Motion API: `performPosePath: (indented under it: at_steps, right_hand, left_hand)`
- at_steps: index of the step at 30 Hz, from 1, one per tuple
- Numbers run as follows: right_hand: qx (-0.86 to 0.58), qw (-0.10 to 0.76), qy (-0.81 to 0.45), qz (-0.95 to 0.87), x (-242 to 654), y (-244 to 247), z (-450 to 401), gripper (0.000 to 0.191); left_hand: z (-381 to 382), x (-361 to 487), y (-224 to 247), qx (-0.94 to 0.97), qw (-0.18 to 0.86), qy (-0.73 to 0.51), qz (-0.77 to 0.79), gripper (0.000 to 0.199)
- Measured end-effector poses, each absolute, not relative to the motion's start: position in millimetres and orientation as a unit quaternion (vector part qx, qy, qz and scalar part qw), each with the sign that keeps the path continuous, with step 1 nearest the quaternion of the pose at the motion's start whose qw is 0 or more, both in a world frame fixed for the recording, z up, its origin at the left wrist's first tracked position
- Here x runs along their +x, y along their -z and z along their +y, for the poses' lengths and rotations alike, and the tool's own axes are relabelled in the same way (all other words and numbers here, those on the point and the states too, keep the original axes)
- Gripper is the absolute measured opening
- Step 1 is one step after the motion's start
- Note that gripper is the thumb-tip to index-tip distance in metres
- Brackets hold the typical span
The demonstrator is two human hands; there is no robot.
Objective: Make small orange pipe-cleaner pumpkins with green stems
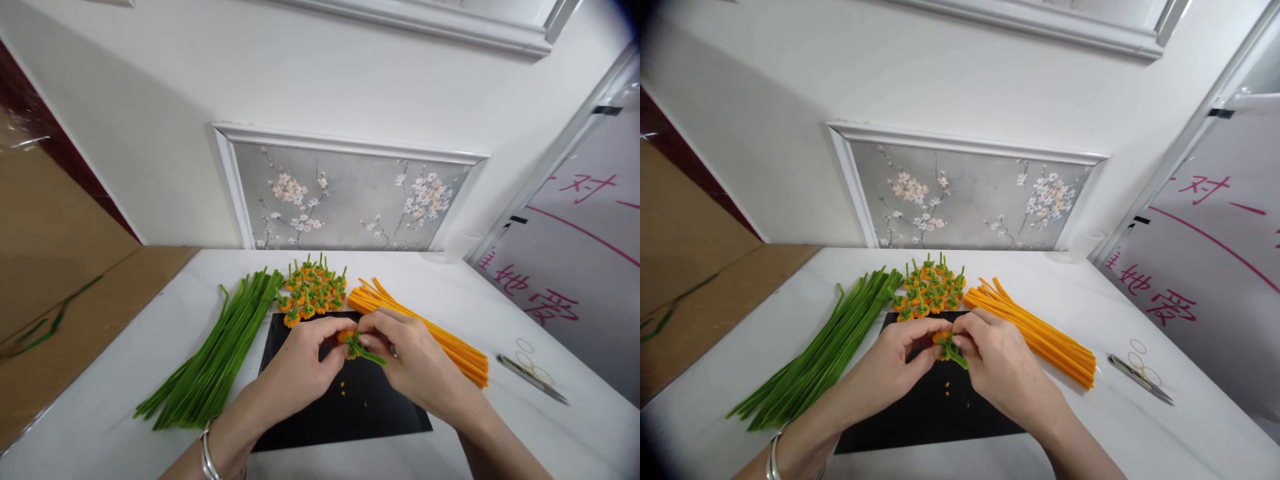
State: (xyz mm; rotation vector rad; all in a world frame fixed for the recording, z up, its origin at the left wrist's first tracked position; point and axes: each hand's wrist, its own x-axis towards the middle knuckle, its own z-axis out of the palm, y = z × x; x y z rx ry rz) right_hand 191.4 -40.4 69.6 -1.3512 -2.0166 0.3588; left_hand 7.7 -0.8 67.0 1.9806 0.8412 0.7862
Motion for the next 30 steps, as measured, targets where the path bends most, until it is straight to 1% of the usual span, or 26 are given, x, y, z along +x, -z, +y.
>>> performPosePath:
  at_steps: [3,6,12,16,20,24,28,30]
  right_hand:
    - [-0.5,0.339,-0.127,-0.786,192,-69,-39,0.022]
    - [-0.45,0.353,-0.127,-0.81,193,-70,-36,0.029]
    - [-0.374,0.371,-0.041,-0.849,194,-69,-31,0.028]
    - [-0.364,0.388,-0.037,-0.846,194,-62,-27,0.028]
    - [-0.389,0.427,-0.092,-0.811,198,-60,-21,0.027]
    - [-0.456,0.463,-0.173,-0.74,203,-65,-20,0.026]
    - [-0.455,0.478,-0.319,-0.68,198,-66,-24,0.013]
    - [-0.443,0.479,-0.334,-0.681,192,-66,-27,0.007]
  left_hand:
    - [0,7,-68,0.777,0.449,-0.306,0.317,0.033]
    - [3,4,-70,0.755,0.492,-0.295,0.317,0.028]
    - [5,1,-77,0.716,0.55,-0.305,0.303,0.026]
    - [8,1,-74,0.69,0.572,-0.322,0.305,0.026]
    - [10,0,-69,0.672,0.582,-0.337,0.311,0.025]
    - [10,-2,-69,0.619,0.632,-0.348,0.31,0.027]
    - [9,-2,-70,0.586,0.659,-0.369,0.294,0.019]
    - [8,-2,-71,0.589,0.651,-0.379,0.293,0.013]
